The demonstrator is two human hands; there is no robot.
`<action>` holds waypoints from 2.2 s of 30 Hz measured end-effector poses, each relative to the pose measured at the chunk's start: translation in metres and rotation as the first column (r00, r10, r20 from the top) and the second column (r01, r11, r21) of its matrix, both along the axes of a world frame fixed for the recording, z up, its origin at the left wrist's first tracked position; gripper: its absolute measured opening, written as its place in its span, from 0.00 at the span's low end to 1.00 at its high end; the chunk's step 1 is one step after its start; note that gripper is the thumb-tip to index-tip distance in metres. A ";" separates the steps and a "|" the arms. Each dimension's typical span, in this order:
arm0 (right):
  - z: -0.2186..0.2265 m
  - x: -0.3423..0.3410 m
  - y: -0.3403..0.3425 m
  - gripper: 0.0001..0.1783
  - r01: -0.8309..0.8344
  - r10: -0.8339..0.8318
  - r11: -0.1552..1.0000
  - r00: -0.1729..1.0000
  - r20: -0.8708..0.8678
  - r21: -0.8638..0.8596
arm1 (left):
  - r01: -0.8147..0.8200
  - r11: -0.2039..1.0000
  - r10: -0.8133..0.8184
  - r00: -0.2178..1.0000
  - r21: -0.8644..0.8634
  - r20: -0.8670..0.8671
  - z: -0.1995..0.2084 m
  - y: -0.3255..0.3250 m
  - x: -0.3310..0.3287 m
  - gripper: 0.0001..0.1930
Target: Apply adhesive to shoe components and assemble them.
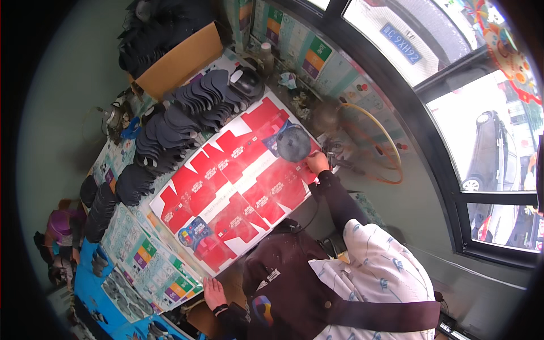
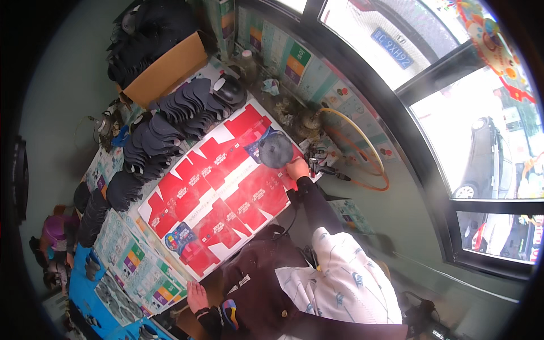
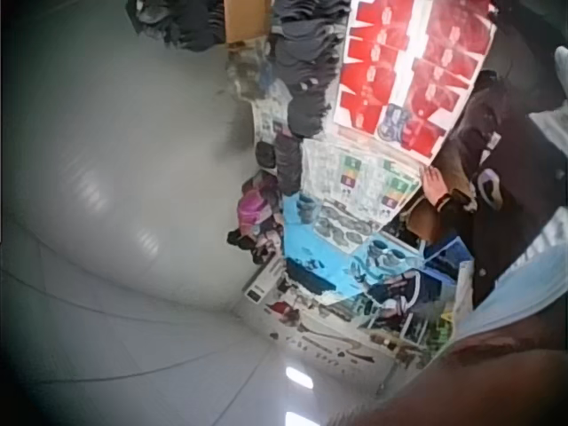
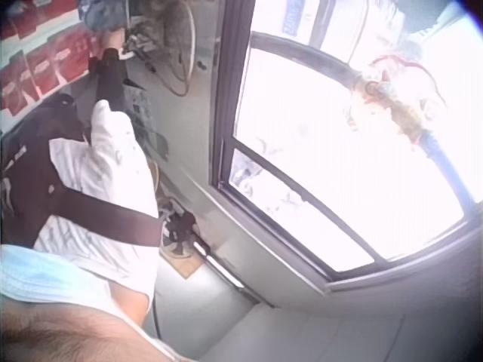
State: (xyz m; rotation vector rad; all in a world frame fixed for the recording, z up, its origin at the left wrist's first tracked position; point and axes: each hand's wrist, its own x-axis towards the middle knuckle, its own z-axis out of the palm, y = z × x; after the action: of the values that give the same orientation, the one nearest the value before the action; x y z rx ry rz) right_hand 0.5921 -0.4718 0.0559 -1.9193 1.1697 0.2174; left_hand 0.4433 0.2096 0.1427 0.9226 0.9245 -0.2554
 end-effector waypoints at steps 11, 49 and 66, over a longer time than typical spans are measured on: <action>-0.030 -0.009 0.040 0.14 0.407 -0.781 0.056 0.587 -0.213 0.912 | 0.085 0.995 -0.090 0.992 0.059 0.087 0.040 -0.071 0.050 0.22; 0.261 0.008 0.501 0.16 -0.340 0.542 -0.386 0.669 0.509 0.858 | -0.153 0.693 0.535 0.765 -0.704 0.360 0.093 -0.026 -0.010 0.42; 0.250 -0.095 0.888 0.45 -0.414 0.788 -0.387 0.316 0.529 0.824 | -0.442 0.845 0.532 0.752 -0.302 0.389 0.090 0.353 -0.207 0.17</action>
State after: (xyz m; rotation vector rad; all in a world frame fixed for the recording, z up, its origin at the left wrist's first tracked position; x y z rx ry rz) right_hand 0.4968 0.4166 0.3055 -0.9323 -0.4036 1.6185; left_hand 0.2363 0.5621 0.2323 0.4935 0.6495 0.3203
